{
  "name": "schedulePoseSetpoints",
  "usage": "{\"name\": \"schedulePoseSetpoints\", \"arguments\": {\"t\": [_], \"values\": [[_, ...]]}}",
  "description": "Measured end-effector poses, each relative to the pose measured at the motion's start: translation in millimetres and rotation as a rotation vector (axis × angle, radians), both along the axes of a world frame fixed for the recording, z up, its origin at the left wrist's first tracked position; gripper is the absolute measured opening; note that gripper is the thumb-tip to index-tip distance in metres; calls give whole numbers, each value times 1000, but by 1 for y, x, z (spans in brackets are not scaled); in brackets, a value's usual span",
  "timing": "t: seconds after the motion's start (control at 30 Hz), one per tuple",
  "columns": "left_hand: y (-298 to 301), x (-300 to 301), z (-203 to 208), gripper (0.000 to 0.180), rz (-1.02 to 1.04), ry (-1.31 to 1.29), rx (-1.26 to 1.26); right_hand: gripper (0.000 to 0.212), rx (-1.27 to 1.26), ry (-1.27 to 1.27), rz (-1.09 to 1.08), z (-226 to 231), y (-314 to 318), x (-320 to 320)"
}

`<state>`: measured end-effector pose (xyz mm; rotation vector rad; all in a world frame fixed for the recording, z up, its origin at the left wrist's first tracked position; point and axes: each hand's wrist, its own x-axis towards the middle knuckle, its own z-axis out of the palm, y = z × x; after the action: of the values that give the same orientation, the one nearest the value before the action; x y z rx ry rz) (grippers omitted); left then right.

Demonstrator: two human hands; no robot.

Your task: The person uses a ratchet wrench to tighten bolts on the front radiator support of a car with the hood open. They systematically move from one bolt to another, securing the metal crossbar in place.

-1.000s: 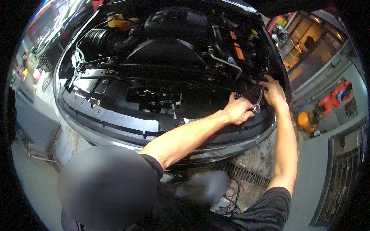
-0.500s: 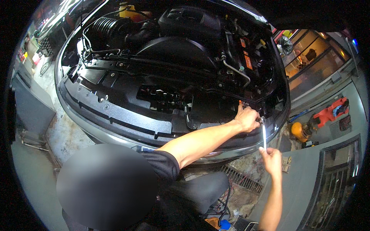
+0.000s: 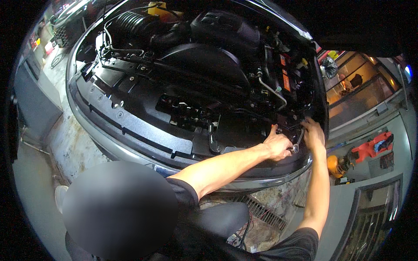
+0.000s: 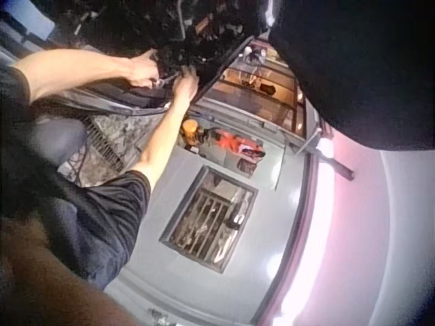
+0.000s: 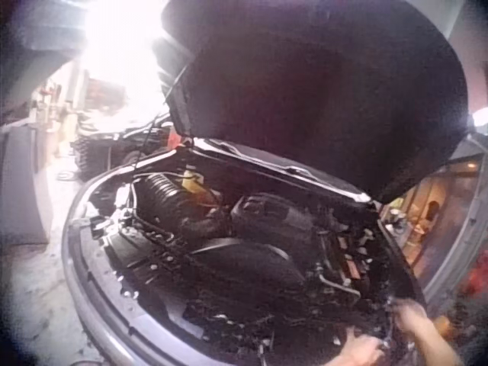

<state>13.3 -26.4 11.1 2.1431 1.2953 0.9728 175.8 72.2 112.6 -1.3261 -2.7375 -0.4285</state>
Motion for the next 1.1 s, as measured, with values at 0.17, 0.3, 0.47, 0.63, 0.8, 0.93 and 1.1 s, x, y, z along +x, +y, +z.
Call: {"name": "schedulePoseSetpoints", "arguments": {"t": [0.17, 0.3, 0.47, 0.63, 0.8, 0.93, 1.1], "values": [[5, -14, 3, 27, -66, 90, -33, 30, 58, 62, 160, -4, 4, -3], [3, -11, 0, 28, -46, -1, -69, 27, -154, -79, -217, -3, -38, 63], [-1, 2, 2, 27, 59, -25, -80, 46, -249, -15, -448, -9, -146, 69], [-6, -5, -2, 21, 104, -52, -17, 49, -247, 95, -538, -6, -174, 49], [-8, 8, 1, 22, 73, -55, 38, 26, 90, 7, -207, -8, -96, 76], [-8, 0, -1, 21, 66, -10, -21, 53, -470, 356, -32, -5, -75, 7], [-10, -18, 14, 22, 132, 215, -191, 50, -504, 269, 41, -18, -84, -15]]}}
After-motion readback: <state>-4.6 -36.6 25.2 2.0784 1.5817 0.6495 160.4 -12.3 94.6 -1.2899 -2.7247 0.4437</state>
